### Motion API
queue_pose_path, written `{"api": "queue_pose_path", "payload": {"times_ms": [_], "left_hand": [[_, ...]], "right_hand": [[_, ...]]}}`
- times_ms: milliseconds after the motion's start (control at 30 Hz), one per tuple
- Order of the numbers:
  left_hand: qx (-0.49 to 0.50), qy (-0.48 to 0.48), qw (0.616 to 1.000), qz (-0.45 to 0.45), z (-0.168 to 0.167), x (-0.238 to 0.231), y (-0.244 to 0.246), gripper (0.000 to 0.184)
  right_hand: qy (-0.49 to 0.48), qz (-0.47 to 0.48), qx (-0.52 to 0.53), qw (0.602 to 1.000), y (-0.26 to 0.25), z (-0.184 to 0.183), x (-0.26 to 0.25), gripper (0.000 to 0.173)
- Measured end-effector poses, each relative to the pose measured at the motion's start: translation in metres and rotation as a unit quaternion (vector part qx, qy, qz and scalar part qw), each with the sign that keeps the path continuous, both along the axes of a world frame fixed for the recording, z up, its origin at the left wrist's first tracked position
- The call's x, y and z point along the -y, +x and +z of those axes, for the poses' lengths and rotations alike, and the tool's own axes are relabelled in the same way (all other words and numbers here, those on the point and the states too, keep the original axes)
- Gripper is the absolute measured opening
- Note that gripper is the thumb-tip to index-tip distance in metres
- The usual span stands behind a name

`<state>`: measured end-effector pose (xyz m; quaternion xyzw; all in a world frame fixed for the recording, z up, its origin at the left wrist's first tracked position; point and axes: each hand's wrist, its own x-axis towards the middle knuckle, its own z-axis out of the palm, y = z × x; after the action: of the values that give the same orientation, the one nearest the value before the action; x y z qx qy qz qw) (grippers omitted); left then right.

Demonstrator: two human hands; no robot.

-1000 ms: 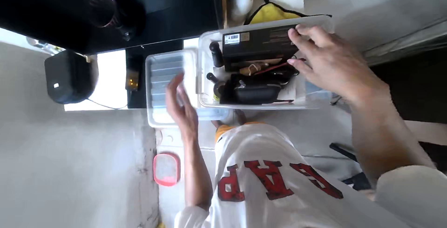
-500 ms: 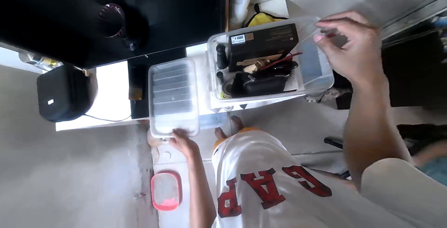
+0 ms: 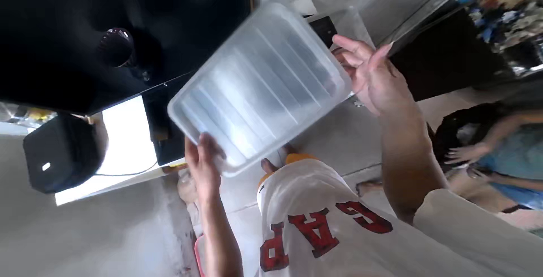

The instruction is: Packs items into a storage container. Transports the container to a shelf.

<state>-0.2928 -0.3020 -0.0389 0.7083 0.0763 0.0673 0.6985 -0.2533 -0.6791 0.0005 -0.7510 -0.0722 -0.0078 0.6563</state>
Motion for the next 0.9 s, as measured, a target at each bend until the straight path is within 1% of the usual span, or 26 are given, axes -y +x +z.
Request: {"api": "queue_pose_path", "payload": {"times_ms": [33,67,100,133,200,233,267,367,467,567,667,767,833,900], "left_hand": [[-0.014,0.005,0.999,-0.037,0.006,0.008,0.015,0.024],[-0.028,0.013,0.998,-0.060,0.011,0.018,0.028,0.025],[-0.033,0.027,0.996,-0.074,0.015,0.028,0.041,0.026],[-0.036,0.059,0.994,-0.080,0.018,0.039,0.053,0.027],[-0.036,0.150,0.984,-0.083,0.020,0.059,0.076,0.038],[-0.037,0.175,0.980,-0.091,0.018,0.068,0.087,0.046],[-0.039,0.183,0.977,-0.101,0.015,0.077,0.097,0.052],[-0.087,0.183,0.972,-0.118,0.008,0.103,0.114,0.057],[-0.131,0.193,0.964,-0.124,-0.006,0.115,0.114,0.071],[-0.144,0.176,0.968,-0.104,-0.015,0.120,0.112,0.072],[-0.139,0.151,0.974,-0.094,-0.017,0.122,0.112,0.065],[-0.159,0.111,0.978,-0.074,-0.018,0.126,0.115,0.059],[-0.172,0.082,0.979,-0.065,-0.021,0.129,0.115,0.057],[-0.177,0.075,0.980,-0.060,-0.021,0.130,0.115,0.057]], "right_hand": [[0.017,-0.012,-0.008,1.000,-0.002,0.001,0.003,0.083],[0.003,-0.040,0.000,0.999,-0.005,-0.001,0.009,0.072],[-0.036,-0.087,0.010,0.996,-0.007,-0.003,0.016,0.058],[-0.087,-0.136,0.012,0.987,-0.008,-0.005,0.024,0.051],[-0.177,-0.217,0.002,0.960,-0.006,-0.013,0.040,0.047],[-0.213,-0.242,-0.002,0.947,-0.003,-0.017,0.048,0.047],[-0.245,-0.256,0.001,0.935,0.002,-0.022,0.056,0.046],[-0.317,-0.276,-0.016,0.907,0.015,-0.030,0.073,0.046],[-0.372,-0.289,-0.034,0.881,0.024,-0.035,0.086,0.042],[-0.377,-0.259,-0.052,0.888,0.035,-0.041,0.097,0.040],[-0.334,-0.243,-0.046,0.909,0.044,-0.046,0.103,0.039],[-0.289,-0.242,-0.050,0.925,0.045,-0.052,0.106,0.039],[-0.265,-0.232,-0.078,0.932,0.043,-0.053,0.106,0.043],[-0.237,-0.226,-0.105,0.939,0.039,-0.052,0.104,0.045]]}}
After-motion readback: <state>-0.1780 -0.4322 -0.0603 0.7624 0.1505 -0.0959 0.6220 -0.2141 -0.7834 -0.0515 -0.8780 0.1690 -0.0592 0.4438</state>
